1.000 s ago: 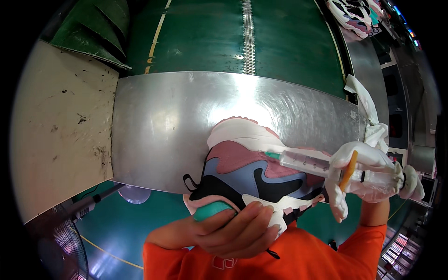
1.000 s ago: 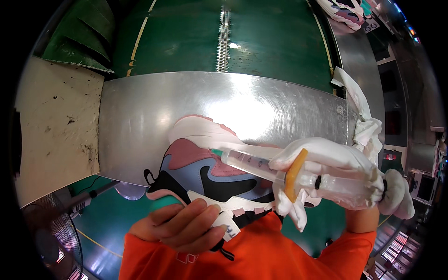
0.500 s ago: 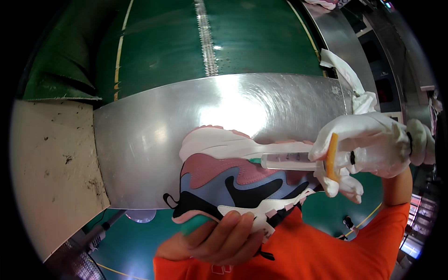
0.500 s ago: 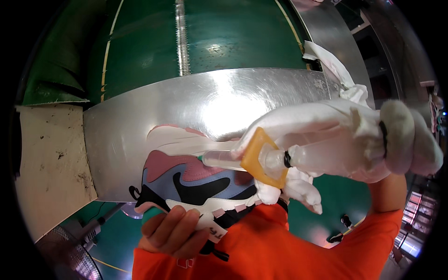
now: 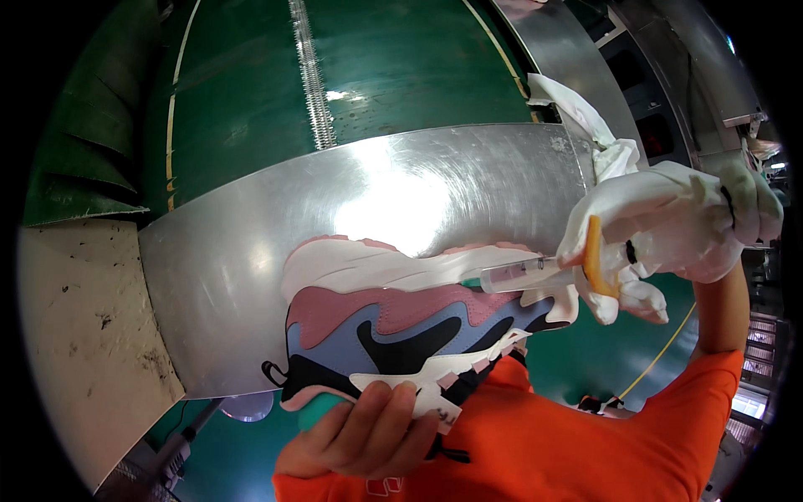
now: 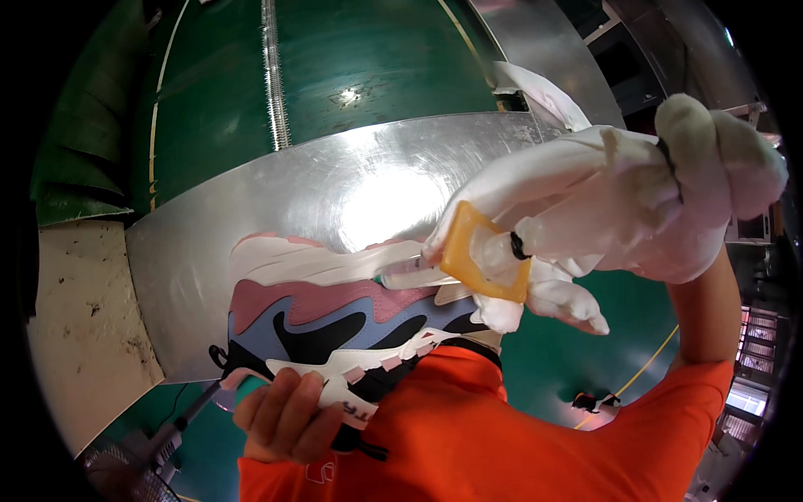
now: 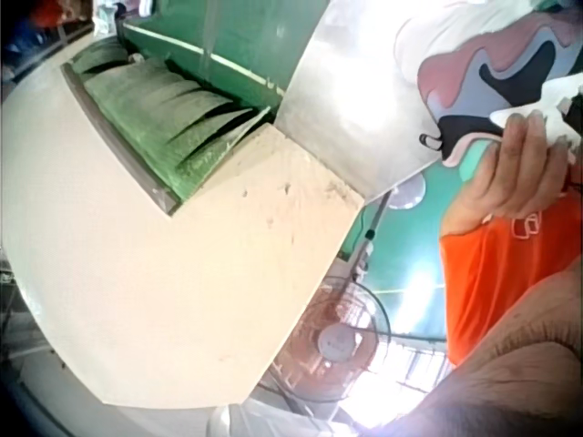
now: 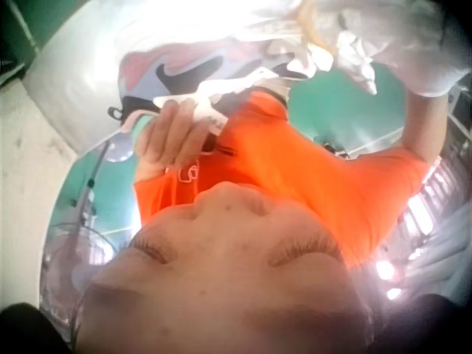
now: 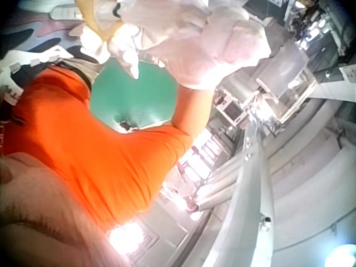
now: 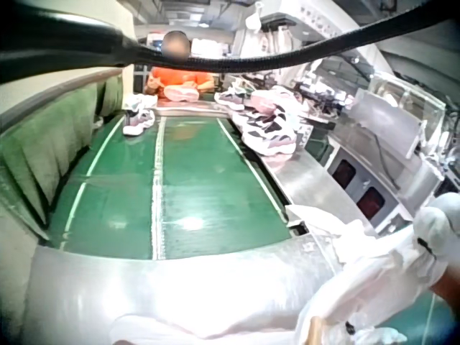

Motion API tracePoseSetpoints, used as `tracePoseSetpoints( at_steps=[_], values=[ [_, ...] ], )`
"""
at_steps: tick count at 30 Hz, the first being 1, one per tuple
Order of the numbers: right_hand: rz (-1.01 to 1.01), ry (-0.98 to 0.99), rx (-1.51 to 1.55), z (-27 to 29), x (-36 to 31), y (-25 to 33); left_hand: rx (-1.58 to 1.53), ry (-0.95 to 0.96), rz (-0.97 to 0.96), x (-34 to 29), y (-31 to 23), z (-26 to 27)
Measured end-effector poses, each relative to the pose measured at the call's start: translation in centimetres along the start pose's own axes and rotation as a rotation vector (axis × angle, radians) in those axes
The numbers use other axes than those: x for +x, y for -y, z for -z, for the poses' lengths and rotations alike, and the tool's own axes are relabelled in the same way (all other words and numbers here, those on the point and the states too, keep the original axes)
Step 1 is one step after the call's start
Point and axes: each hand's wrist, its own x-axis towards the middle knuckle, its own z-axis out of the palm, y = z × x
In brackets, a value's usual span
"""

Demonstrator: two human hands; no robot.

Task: The person injects a liquid into the midsole of a sneaker using a syringe. They handle multiple shoes on a conveyor belt, picking them up, injecting the sole, and placing them back down. The person wears gloves and an orange shirt while working in a factory setting.

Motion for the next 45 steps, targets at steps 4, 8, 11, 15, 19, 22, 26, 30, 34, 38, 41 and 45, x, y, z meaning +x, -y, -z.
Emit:
tracePoseSetpoints(
  at_steps=[4, 8, 11, 15, 19, 22, 26, 30, 34, 38, 41, 45],
  values=[
    [0.215, -0.164, 0.005, 3.1, -5.0, 1.2, -0.024, 0.098, -0.014, 0.2, 0.7, 0.7],
    [0.318, -0.246, 0.034, 6.1, -8.1, 0.7, -0.079, 0.091, -0.015, 0.7, 0.4, 0.7],
    [0.363, -0.275, 0.056, 7.1, -9.4, 0.3, -0.052, 0.054, 0.008, 0.2, 0.2, 0.6],
    [0.399, -0.294, 0.088, 8.4, -10.5, -0.8, -0.037, 0.005, 0.015, 0.5, 0.3, 0.2],
    [0.425, -0.290, 0.114, 9.5, -11.0, -1.6, -0.011, -0.009, 0.017, 0.7, 0.4, 0.2],
    [0.440, -0.278, 0.145, 9.9, -11.0, -2.2, -0.032, -0.015, 0.038, 0.9, 0.4, 0.3],
    [0.450, -0.259, 0.170, 9.6, -11.1, -3.2, -0.029, -0.030, 0.059, 1.1, 0.1, 0.4],
    [0.453, -0.229, 0.192, 9.1, -11.0, -4.0, -0.021, -0.017, 0.076, 1.4, -0.2, 0.5],
    [0.450, -0.189, 0.221, 8.9, -11.2, -5.5, -0.020, 0.067, 0.097, 1.6, -0.5, 0.8],
    [0.440, -0.127, 0.242, 7.6, -11.2, -6.6, 0.050, 0.152, 0.090, 1.1, -0.9, 1.1],
    [0.412, -0.050, 0.258, 6.4, -10.9, -7.5, 0.096, 0.158, 0.102, 1.7, -2.1, 1.1],
    [0.336, 0.076, 0.286, 4.0, -9.8, -9.0, 0.200, 0.144, 0.127, 2.7, -4.2, 0.4]
  ],
)
